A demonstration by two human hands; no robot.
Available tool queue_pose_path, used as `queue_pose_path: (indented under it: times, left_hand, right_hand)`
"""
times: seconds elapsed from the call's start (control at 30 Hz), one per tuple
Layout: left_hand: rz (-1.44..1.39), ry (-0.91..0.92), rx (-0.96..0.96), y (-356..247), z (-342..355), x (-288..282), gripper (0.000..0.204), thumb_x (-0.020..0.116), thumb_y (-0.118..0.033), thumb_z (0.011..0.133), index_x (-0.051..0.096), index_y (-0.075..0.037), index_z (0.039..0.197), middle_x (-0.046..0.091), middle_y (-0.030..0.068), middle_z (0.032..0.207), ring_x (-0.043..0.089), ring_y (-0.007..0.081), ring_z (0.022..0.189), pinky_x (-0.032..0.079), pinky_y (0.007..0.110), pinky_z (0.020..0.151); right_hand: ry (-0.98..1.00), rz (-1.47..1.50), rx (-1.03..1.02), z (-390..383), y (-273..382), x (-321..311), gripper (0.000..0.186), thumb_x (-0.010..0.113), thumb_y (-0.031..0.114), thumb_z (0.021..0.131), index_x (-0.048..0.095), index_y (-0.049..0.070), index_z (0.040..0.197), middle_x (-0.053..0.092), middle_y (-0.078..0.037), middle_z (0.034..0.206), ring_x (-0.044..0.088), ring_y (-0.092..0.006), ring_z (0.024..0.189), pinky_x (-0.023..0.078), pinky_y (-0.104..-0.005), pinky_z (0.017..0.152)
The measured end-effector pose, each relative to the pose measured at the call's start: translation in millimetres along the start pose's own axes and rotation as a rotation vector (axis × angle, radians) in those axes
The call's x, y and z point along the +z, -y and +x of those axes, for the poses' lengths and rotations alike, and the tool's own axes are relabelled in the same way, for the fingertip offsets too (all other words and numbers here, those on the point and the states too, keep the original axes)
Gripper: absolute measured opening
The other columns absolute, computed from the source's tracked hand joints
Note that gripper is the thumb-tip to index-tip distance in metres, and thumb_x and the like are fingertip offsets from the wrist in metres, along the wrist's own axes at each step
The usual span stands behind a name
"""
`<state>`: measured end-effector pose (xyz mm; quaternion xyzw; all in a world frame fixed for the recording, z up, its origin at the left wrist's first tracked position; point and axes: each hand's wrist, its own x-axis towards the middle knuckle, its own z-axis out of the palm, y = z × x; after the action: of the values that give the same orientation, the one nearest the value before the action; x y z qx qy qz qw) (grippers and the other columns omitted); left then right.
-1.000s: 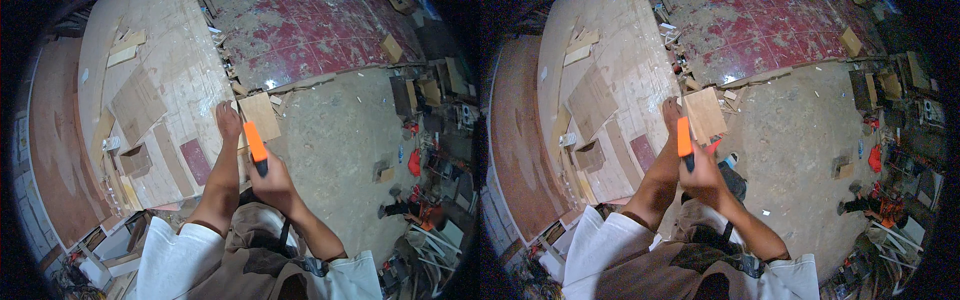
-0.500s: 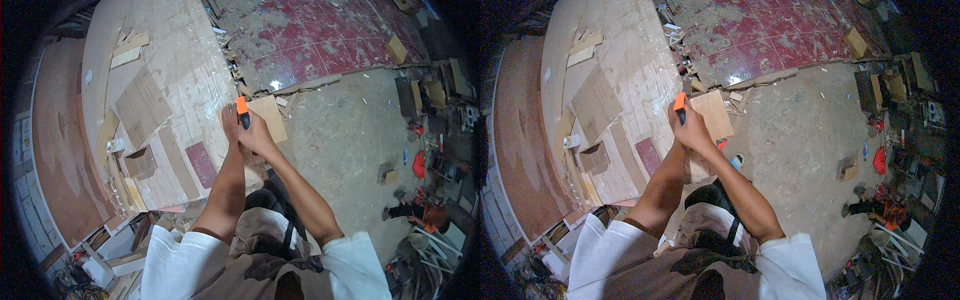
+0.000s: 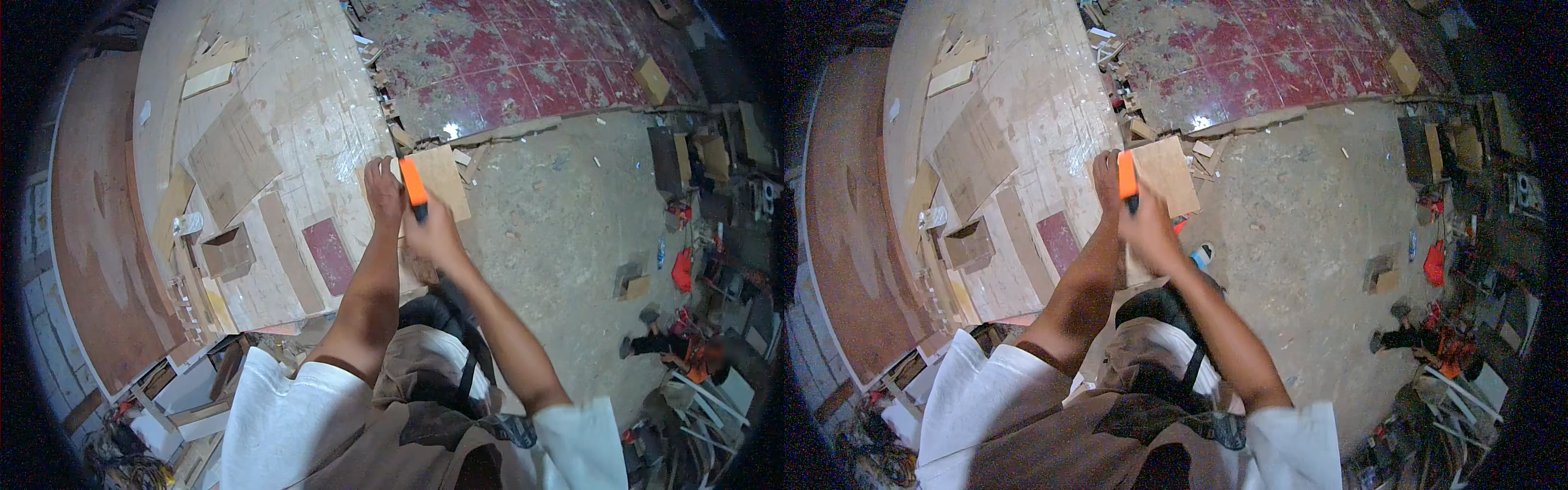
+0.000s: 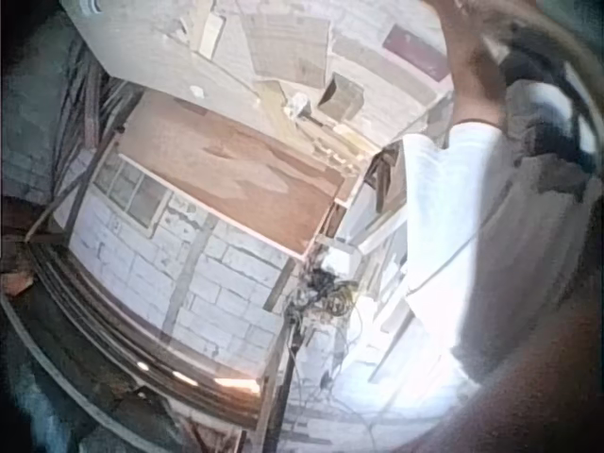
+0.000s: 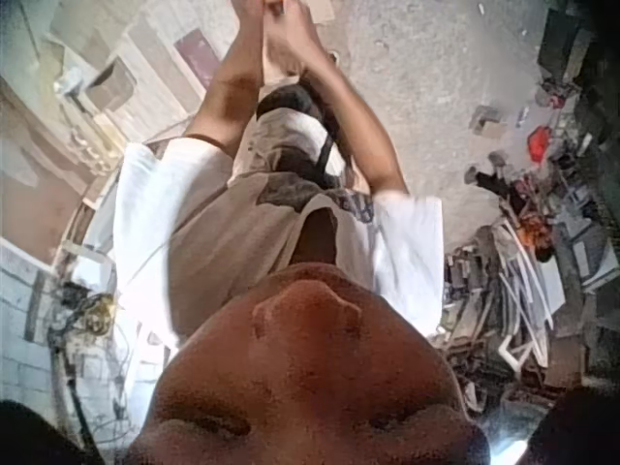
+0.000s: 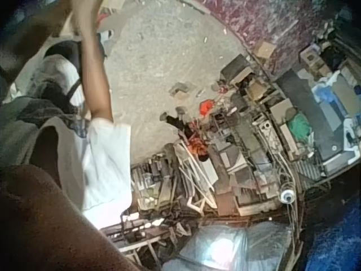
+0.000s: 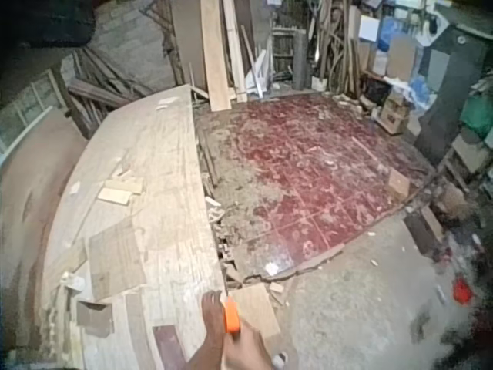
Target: Using a handsaw to cut a small piece of wood held against a workbench.
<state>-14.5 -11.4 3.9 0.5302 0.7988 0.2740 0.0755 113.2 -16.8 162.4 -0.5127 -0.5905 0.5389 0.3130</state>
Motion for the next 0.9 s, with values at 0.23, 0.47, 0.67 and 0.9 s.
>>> queue_pose_path:
  times: [0.23,0.47,0.67,0.9]
  left_hand:
    - [-0.178,0.012,-0.083,-1,-8,13,0.04,0.057,-0.009,0.083,0.052,-0.004,0.122,0.05,0.0189,0.124,0.044,0.0369,0.124,0.037,0.045,0.106]
    - [-0.188,0.016,-0.084,10,-13,19,0.04,0.06,-0.005,0.079,0.055,-0.003,0.119,0.052,0.017,0.122,0.046,0.0355,0.122,0.04,0.044,0.104]
    - [0.01,-0.052,0.022,-3,-5,17,0.036,0.051,0.003,0.083,0.055,-0.003,0.118,0.053,0.0175,0.119,0.047,0.0344,0.119,0.04,0.043,0.104]
    - [0.03,-0.018,-0.018,3,-3,-2,0.035,0.051,0.001,0.084,0.055,-0.003,0.118,0.052,0.0185,0.119,0.046,0.0356,0.12,0.04,0.045,0.103]
  right_hand:
    - [0.143,-0.057,0.158,81,-39,25,0.025,0.061,0.019,0.086,0.059,-0.003,0.098,0.065,-0.027,0.086,0.066,-0.0431,0.085,0.051,-0.0449,0.073]
    - [0.082,-0.004,0.057,26,-6,9,0.026,0.059,0.014,0.086,0.058,-0.002,0.106,0.063,-0.022,0.083,0.06,-0.0322,0.078,0.049,-0.0404,0.071]
    - [0.16,0.09,0.151,-55,72,-45,0.013,0.056,0.005,0.088,0.055,-0.001,0.099,0.058,-0.017,0.076,0.061,-0.0222,0.071,0.048,-0.0338,0.067]
    - [0.094,0.029,0.059,-38,27,-22,0.016,0.059,0.007,0.088,0.057,-0.003,0.1,0.061,-0.021,0.079,0.063,-0.0264,0.074,0.049,-0.0366,0.07]
